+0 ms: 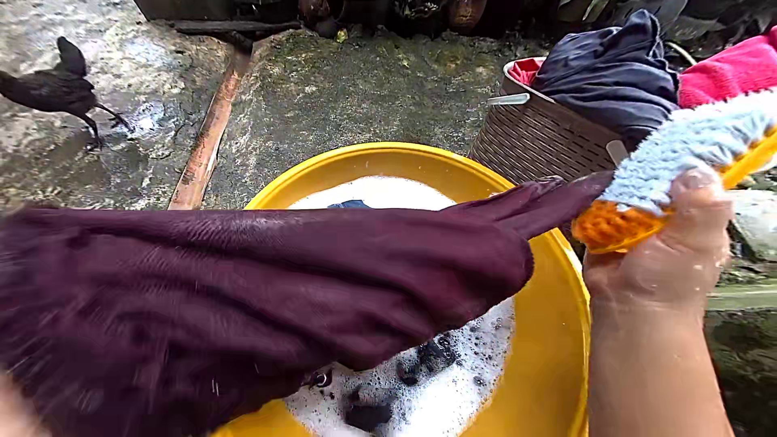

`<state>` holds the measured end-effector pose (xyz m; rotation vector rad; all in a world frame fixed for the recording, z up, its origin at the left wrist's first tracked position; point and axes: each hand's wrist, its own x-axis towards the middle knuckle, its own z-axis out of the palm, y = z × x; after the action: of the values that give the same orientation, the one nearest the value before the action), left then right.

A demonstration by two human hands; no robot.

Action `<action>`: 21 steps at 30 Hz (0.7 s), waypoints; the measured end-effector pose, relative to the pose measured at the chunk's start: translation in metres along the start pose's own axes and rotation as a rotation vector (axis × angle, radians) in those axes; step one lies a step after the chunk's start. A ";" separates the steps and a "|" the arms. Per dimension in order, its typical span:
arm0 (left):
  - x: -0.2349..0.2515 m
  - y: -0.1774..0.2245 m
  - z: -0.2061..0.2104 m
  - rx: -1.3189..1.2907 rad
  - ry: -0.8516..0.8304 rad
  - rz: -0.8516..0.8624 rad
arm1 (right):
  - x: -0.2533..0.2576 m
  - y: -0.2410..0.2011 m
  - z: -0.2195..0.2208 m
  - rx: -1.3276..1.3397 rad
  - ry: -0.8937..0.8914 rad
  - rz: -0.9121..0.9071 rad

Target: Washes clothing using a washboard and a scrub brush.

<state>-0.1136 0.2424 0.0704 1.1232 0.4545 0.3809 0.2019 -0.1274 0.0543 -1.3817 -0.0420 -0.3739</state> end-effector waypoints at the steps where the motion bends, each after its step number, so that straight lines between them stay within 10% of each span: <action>1: 0.022 -0.018 0.042 -0.074 0.251 -0.084 | 0.000 0.005 0.002 -0.030 -0.041 0.032; 5: 0.054 -0.123 0.061 -0.295 0.113 -0.527 | -0.022 0.065 -0.007 -0.393 0.030 0.246; 9: 0.042 -0.135 0.054 -0.202 0.070 -0.628 | -0.098 0.139 -0.052 -0.821 0.304 0.568; 13: 0.037 -0.139 0.060 -0.023 0.157 -0.597 | -0.156 0.169 -0.043 -1.241 -0.055 0.917; 21: 0.013 -0.135 0.035 -0.016 -0.056 -0.553 | -0.150 0.142 -0.023 -0.716 0.117 0.800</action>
<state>-0.0759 0.1699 -0.0428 0.9436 0.6860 -0.1305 0.0965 -0.0947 -0.1221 -1.9325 0.7871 0.2385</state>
